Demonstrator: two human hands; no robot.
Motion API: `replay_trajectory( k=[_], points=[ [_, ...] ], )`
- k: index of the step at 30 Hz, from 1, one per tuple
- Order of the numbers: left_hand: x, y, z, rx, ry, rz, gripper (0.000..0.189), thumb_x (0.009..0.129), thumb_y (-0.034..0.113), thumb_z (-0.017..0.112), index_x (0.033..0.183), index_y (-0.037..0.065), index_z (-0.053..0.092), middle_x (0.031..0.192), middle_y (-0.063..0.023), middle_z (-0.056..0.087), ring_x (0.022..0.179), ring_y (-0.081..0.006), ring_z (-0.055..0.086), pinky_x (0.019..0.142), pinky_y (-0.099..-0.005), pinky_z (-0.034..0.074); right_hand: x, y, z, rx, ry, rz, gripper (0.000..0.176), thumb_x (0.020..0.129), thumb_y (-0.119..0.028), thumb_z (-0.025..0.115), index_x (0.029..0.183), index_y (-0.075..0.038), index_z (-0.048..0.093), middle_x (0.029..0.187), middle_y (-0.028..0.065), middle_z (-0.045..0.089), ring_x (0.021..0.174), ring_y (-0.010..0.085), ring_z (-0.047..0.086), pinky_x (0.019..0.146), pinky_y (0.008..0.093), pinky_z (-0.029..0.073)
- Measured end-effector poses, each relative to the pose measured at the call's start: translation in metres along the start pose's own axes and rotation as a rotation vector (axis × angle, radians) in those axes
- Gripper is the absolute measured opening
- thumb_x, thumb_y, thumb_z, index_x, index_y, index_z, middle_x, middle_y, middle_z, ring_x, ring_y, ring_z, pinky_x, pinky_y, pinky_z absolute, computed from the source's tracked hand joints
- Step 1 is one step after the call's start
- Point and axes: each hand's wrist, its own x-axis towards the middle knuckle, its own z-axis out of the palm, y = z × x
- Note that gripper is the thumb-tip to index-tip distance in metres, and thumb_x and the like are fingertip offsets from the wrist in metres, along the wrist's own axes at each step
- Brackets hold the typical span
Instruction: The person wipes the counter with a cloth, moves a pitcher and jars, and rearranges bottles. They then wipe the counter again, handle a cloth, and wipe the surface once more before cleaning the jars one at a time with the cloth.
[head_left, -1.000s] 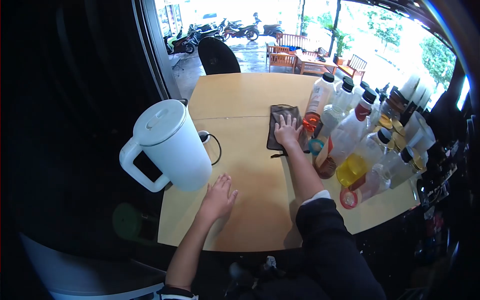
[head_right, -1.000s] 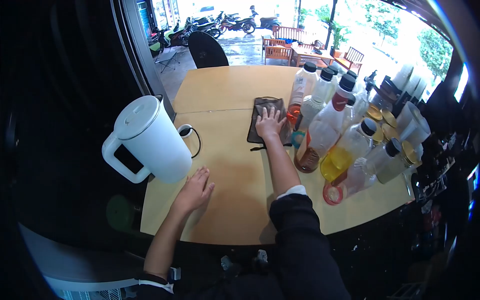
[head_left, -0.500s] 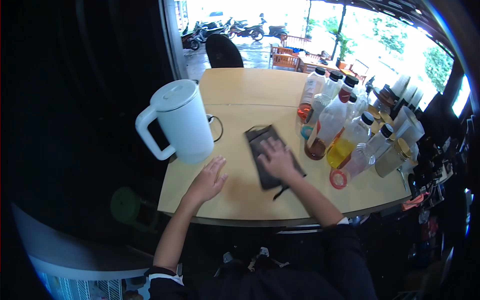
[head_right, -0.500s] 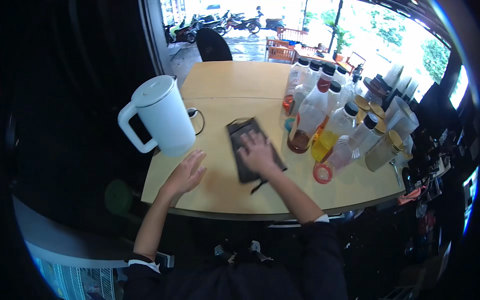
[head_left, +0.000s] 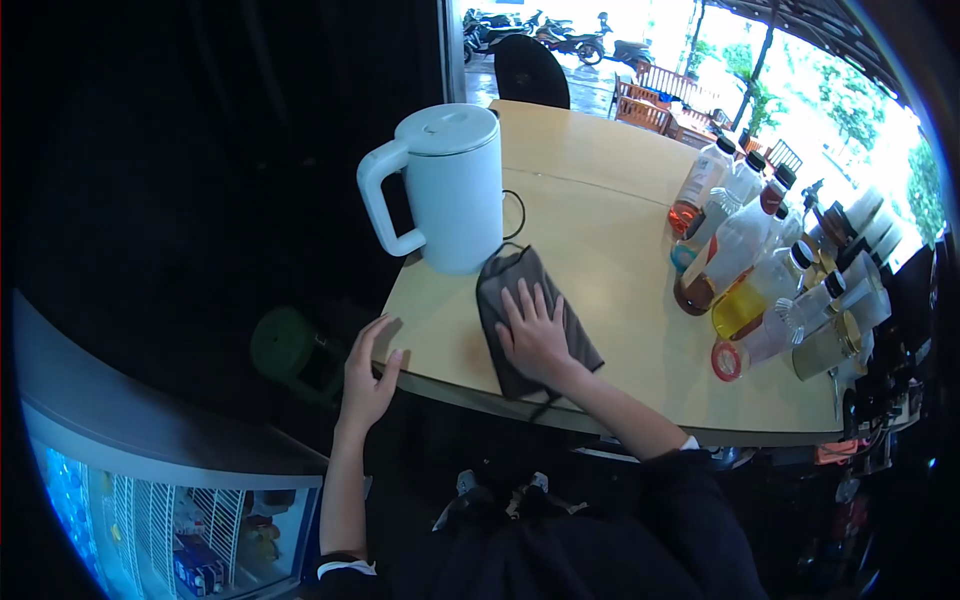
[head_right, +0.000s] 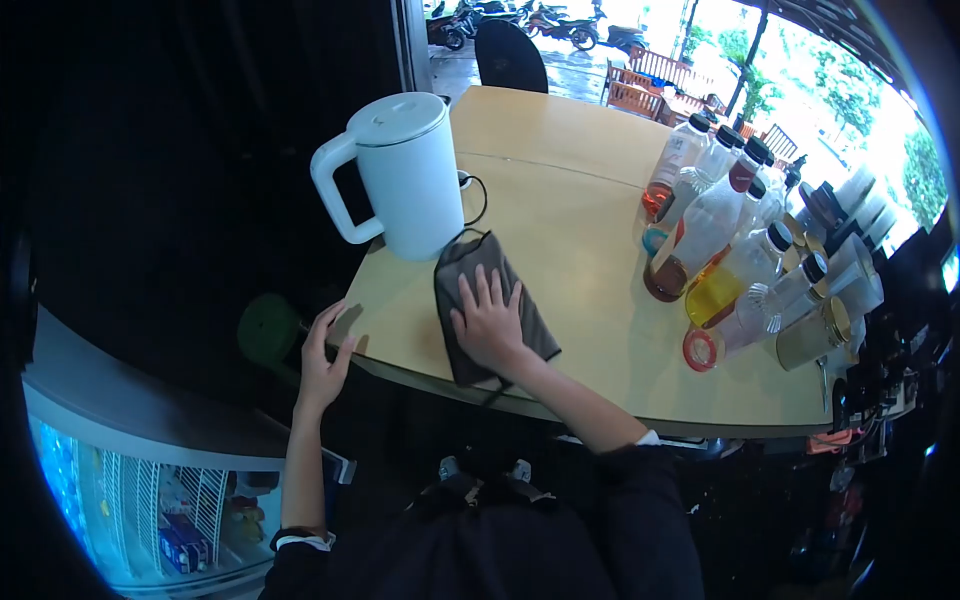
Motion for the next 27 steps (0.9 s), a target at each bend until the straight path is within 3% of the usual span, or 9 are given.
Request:
replay_trajectory(
  k=[6, 10, 12, 13, 18, 20, 23, 25, 27],
  points=[
    [-0.001, -0.007, 0.010, -0.213, 0.238, -0.052, 0.035, 0.089, 0.007, 0.054, 0.123, 0.000, 0.049, 0.122, -0.0145, 0.055, 0.111, -0.0240, 0.054, 0.094, -0.0335, 0.043, 0.041, -0.068, 0.014, 0.019, -0.063, -0.121, 0.056, 0.093, -0.038, 0.039, 0.140, -0.007, 0.035, 0.148, 0.0194, 0.024, 0.137, 0.0391, 0.022, 0.104, 0.0653, 0.014],
    [0.008, 0.010, 0.040, -0.321, 0.273, 0.043, 0.036, 0.088, 0.005, 0.054, 0.122, -0.001, 0.049, 0.121, -0.0152, 0.055, 0.109, -0.0230, 0.055, 0.093, -0.0340, 0.043, 0.048, -0.106, 0.013, 0.022, -0.261, -0.530, 0.048, 0.089, -0.035, 0.041, 0.124, -0.004, 0.053, 0.138, 0.0161, 0.041, 0.132, 0.0373, 0.030, 0.105, 0.0640, 0.016],
    [0.015, 0.018, 0.051, -0.324, 0.212, 0.056, 0.036, 0.087, 0.005, 0.053, 0.122, -0.002, 0.049, 0.119, -0.0157, 0.056, 0.109, -0.0225, 0.055, 0.092, -0.0340, 0.043, 0.025, -0.096, 0.020, 0.280, -0.015, -0.663, 0.045, 0.088, -0.035, 0.043, 0.117, -0.005, 0.058, 0.134, 0.0150, 0.047, 0.131, 0.0342, 0.033, 0.107, 0.0613, 0.017],
    [0.018, 0.020, 0.057, -0.345, 0.194, 0.075, 0.035, 0.087, 0.004, 0.053, 0.121, -0.002, 0.049, 0.118, -0.0156, 0.056, 0.109, -0.0225, 0.055, 0.092, -0.0338, 0.043, 0.011, -0.082, 0.014, 0.237, -0.134, -0.658, 0.046, 0.088, -0.039, 0.046, 0.121, -0.009, 0.056, 0.137, 0.0137, 0.044, 0.132, 0.0316, 0.034, 0.109, 0.0582, 0.017],
    [0.034, 0.043, 0.092, -0.425, 0.081, 0.093, 0.035, 0.087, 0.004, 0.053, 0.121, -0.001, 0.049, 0.116, -0.0144, 0.057, 0.110, -0.0237, 0.054, 0.093, -0.0351, 0.042, -0.042, 0.028, -0.032, 0.269, 0.017, -0.313, 0.054, 0.087, -0.048, 0.050, 0.130, -0.016, 0.049, 0.140, 0.0138, 0.040, 0.133, 0.0313, 0.032, 0.109, 0.0572, 0.017],
    [0.041, 0.053, 0.104, -0.401, 0.041, 0.119, 0.037, 0.086, 0.005, 0.054, 0.122, 0.000, 0.048, 0.122, -0.0143, 0.053, 0.115, -0.0266, 0.050, 0.096, -0.0376, 0.040, -0.060, 0.079, -0.049, 0.121, 0.053, 0.019, 0.057, 0.088, -0.051, 0.046, 0.134, -0.016, 0.046, 0.143, 0.0141, 0.037, 0.135, 0.0318, 0.029, 0.109, 0.0574, 0.016],
    [0.067, 0.052, 0.121, -0.264, 0.220, 0.262, 0.049, 0.086, 0.008, 0.056, 0.131, 0.001, 0.038, 0.134, -0.0156, 0.040, 0.125, -0.0284, 0.040, 0.102, -0.0419, 0.034, -0.098, 0.129, -0.050, -0.049, 0.142, 0.317, 0.061, 0.089, -0.052, 0.044, 0.138, -0.017, 0.041, 0.146, 0.0140, 0.033, 0.137, 0.0327, 0.026, 0.109, 0.0578, 0.015],
    [0.085, 0.046, 0.124, -0.201, 0.551, 0.164, 0.063, 0.087, 0.012, 0.058, 0.139, 0.003, 0.025, 0.142, -0.0152, 0.025, 0.133, -0.0297, 0.027, 0.107, -0.0463, 0.027, -0.127, 0.130, -0.062, -0.064, 0.087, 0.423, 0.062, 0.089, -0.052, 0.044, 0.140, -0.017, 0.037, 0.148, 0.0134, 0.030, 0.136, 0.0332, 0.027, 0.109, 0.0580, 0.014],
    [0.091, 0.043, 0.126, -0.193, 0.507, 0.139, 0.066, 0.087, 0.013, 0.059, 0.140, 0.003, 0.021, 0.143, -0.0150, 0.023, 0.134, -0.0302, 0.025, 0.108, -0.0474, 0.025, -0.153, 0.131, -0.069, -0.078, 0.086, 0.458, 0.062, 0.090, -0.052, 0.043, 0.141, -0.017, 0.036, 0.148, 0.0134, 0.029, 0.136, 0.0332, 0.027, 0.109, 0.0581, 0.014]
  ],
)
